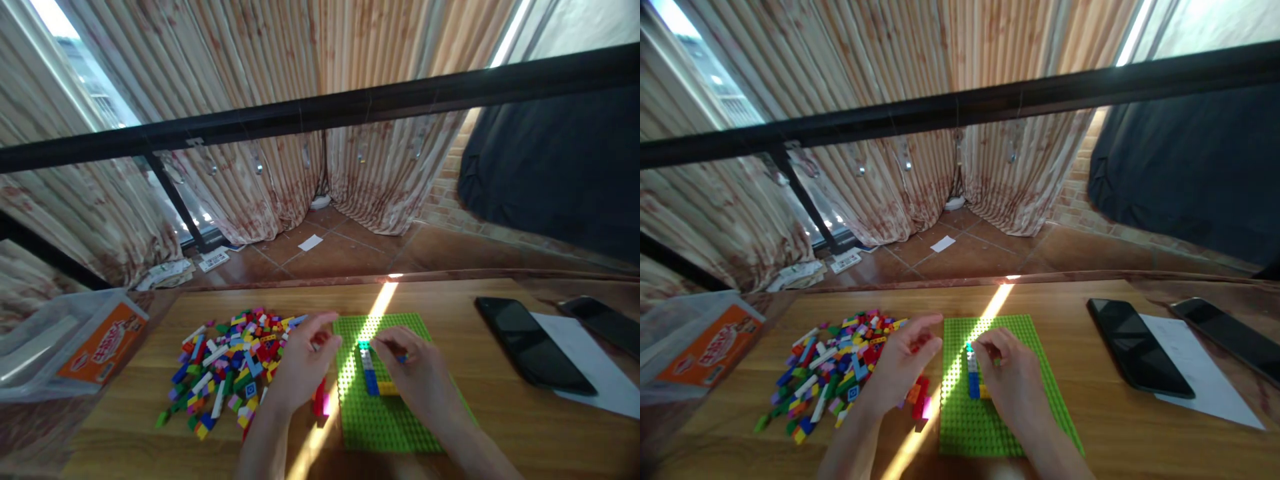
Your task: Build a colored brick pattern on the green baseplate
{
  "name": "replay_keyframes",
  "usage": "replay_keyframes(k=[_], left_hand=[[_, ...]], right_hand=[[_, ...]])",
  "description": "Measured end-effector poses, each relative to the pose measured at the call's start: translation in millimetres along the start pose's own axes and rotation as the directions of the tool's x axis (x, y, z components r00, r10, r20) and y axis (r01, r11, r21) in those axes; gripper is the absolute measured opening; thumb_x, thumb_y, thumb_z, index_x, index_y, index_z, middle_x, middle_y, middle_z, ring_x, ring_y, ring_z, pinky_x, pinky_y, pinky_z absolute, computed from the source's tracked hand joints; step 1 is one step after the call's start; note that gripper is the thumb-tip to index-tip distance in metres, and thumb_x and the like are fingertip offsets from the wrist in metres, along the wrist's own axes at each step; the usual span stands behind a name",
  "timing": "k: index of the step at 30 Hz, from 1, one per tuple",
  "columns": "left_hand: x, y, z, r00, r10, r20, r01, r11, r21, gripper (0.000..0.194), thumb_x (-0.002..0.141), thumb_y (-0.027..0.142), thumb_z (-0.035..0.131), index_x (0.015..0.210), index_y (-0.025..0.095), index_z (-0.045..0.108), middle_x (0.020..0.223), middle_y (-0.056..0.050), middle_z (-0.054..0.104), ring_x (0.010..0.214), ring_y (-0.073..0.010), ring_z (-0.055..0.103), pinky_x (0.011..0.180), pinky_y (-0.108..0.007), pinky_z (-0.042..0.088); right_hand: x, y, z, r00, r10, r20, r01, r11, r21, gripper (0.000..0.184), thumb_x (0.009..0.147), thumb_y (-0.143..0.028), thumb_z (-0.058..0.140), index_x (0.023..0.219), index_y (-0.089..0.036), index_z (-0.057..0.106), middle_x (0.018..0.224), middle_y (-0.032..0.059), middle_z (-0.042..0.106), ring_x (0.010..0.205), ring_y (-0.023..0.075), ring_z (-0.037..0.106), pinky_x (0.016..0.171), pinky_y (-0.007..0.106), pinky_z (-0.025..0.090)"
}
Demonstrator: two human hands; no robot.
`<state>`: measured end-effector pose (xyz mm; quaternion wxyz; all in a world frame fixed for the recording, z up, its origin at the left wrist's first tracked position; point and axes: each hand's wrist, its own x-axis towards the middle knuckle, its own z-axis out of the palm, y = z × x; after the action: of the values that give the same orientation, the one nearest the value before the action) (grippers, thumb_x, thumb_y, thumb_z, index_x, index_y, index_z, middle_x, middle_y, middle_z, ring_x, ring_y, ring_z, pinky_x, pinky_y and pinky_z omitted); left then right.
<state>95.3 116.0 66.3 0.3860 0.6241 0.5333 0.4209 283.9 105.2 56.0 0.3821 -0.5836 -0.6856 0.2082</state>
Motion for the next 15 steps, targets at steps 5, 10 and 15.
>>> replay_keyframes(k=[5, 10, 15], left_hand=[[9, -10, -31.2, 0.921, -0.141, -0.364, 0.077, 0.98, -0.184, 0.026, 0.075, 0.03, 0.061, 0.095, 0.014, 0.067, 0.074, -0.002, 0.067, 0.063, -0.0113, 0.06, 0.06, -0.022, 0.049], [6, -21, -44.8, 0.888, -0.191, -0.418, 0.1, 0.968, -0.231, 0.027, 0.073, 0.032, 0.062, 0.091, 0.013, 0.068, 0.073, -0.002, 0.067, 0.062, -0.0116, 0.06, 0.058, -0.021, 0.048], [0, -28, -54.1, 0.887, -0.192, -0.42, 0.146, 0.979, -0.139, 0.026, 0.075, 0.032, 0.06, 0.092, 0.014, 0.067, 0.067, -0.001, 0.066, 0.06, -0.0125, 0.06, 0.055, -0.021, 0.046]], right_hand=[[-16, -18, 31, 0.98, -0.133, 0.151, 0.145, 0.987, -0.075, 0.018, 0.088, -0.023, 0.048, 0.077, -0.023, 0.062, 0.078, 0.0033, 0.065, 0.072, 0.0177, 0.061, 0.067, 0.027, 0.045], [-22, -26, 49, 0.955, -0.128, 0.266, 0.167, 0.977, -0.13, 0.02, 0.089, -0.019, 0.046, 0.08, -0.023, 0.064, 0.08, 0.0039, 0.064, 0.074, 0.0189, 0.061, 0.067, 0.028, 0.044], [-16, -23, 66, 0.961, -0.142, 0.236, 0.168, 0.981, -0.094, 0.018, 0.089, -0.02, 0.045, 0.087, -0.022, 0.063, 0.083, 0.0042, 0.064, 0.072, 0.0179, 0.06, 0.066, 0.029, 0.046]])
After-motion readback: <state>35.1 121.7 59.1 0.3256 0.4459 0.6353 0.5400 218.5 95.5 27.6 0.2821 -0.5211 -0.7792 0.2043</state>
